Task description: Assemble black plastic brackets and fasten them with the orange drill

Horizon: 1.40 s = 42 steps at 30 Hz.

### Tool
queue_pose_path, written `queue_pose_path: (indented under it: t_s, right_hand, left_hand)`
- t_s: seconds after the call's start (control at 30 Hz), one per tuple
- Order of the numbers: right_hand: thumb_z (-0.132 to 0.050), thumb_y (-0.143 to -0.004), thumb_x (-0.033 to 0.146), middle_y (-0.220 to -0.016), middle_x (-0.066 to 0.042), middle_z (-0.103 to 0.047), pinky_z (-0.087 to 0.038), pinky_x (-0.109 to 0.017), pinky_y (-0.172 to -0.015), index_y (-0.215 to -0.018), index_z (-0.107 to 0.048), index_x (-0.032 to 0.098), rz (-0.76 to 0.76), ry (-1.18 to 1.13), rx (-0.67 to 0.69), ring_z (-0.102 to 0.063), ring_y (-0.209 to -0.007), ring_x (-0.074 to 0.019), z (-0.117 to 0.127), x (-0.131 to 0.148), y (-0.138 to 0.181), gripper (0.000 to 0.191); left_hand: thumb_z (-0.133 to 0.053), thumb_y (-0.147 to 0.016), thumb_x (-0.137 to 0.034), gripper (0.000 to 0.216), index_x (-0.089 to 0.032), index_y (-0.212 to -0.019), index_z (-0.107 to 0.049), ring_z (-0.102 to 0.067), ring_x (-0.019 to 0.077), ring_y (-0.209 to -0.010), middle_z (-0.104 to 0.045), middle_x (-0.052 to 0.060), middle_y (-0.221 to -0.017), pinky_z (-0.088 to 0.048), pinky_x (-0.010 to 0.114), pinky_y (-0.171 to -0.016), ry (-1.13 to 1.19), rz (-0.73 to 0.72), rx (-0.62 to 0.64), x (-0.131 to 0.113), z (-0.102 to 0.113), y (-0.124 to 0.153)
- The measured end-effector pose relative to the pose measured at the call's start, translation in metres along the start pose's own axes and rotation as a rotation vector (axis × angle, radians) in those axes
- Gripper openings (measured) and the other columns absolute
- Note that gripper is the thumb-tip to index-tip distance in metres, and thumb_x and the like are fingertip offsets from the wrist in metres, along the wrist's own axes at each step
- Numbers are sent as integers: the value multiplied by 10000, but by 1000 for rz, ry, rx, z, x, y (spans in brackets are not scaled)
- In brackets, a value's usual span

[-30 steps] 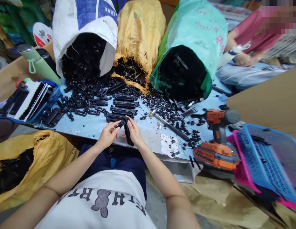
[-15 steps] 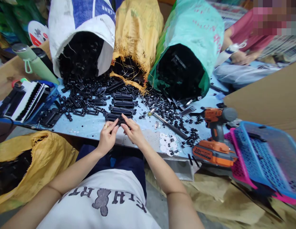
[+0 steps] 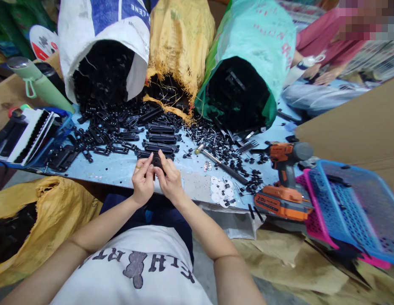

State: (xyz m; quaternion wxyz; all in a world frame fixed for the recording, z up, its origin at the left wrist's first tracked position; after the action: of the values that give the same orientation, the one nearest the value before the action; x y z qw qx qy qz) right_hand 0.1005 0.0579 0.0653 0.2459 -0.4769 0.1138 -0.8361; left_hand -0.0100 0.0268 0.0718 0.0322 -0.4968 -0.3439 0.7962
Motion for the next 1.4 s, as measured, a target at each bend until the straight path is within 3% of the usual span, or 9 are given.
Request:
queue_pose_path:
  t_s: [0.33,0.6,0.7,0.83,0.93,1.03,1.17,1.27,1.4]
  right_hand:
    - [-330,-935,412,-1051,-131,-591,-495,-406,-825,-1446,-267,229,74,53,-70,-564,-909,-242,0,13,2,547]
    - [-363,-926,423,-1008,-109,-587,-519,-382,-750,-1452,-250,243,20,-23,-129,-586,-826,-220,-6,-5,7,567]
    - [-351,-928,444,-1030,-102,-587,-522,-361,-737,-1455,-241,246,-57,-54,-83,-597,-786,-200,-15,-19,8,573]
    - [-388,-915,473,-1086,-73,-596,-505,-327,-778,-1408,-351,271,-57,64,177,-605,-813,-177,-25,-42,-3,534]
    - [-403,-907,479,-1104,-72,-597,-476,-348,-836,-1306,-497,269,-49,308,214,-577,-940,-209,7,-81,-29,460]
    - [-379,-920,428,-1134,-123,-576,-448,-382,-847,-1273,-522,197,-142,581,48,-521,-1022,-252,71,-137,-73,445]
    - [-381,-905,263,-1201,-200,-512,-395,-384,-841,-1288,-473,82,-347,909,-15,-423,-1111,-288,131,-203,-128,433]
    - [-389,-875,180,-1218,-236,-476,-350,-390,-839,-1139,-569,22,-494,1054,37,-367,-1133,-305,147,-234,-153,356]
    - [-369,-887,169,-1200,-245,-478,-308,-395,-851,-1052,-597,3,-537,1103,61,-369,-1121,-302,148,-244,-168,327]
  left_hand:
    - [-409,-933,-246,319,-168,-1187,-585,-585,128,-848,-608,78,-978,-500,258,-729,79,-151,51,-2,12,-18]
    - [-421,-926,-283,306,-172,-1146,-603,-576,139,-886,-619,70,-945,-497,286,-775,117,-232,350,-2,1,-42]
    - [-408,-928,-312,313,-177,-1135,-599,-574,150,-917,-613,72,-968,-493,306,-816,86,-163,389,10,-7,-36]
    - [-317,-949,-335,376,-196,-1264,-468,-607,139,-788,-584,80,-998,-521,299,-720,-31,204,312,50,-13,-1]
    - [-343,-932,-283,435,-168,-1351,-343,-616,195,-862,-559,133,-1063,-524,362,-736,-231,304,338,63,-10,28]
    - [-450,-864,-174,495,-207,-1351,-367,-451,304,-1196,-466,170,-1273,-388,509,-961,-490,4,539,48,-21,35]
    - [-405,-855,-68,493,-284,-1298,-434,-515,245,-1088,-589,91,-1113,-278,541,-1016,-597,-393,933,37,-58,44]
    - [-394,-862,-57,462,-248,-1279,-449,-557,195,-920,-613,66,-947,-379,413,-906,-669,-474,1048,41,-75,42]
    - [-414,-866,-73,413,-212,-1251,-468,-548,196,-879,-604,64,-911,-396,349,-784,-732,-487,1010,41,-72,35]
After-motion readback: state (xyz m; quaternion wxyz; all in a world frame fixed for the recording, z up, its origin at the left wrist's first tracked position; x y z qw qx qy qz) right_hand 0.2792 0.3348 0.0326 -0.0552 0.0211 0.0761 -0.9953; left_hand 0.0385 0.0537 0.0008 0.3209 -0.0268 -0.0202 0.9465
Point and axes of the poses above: each hand's wrist, its own y-axis away from the middle knuckle, its own z-axis out of the back of the hand, x = y × z, the point moved 8 cm from there along -y, towards the middle knuckle
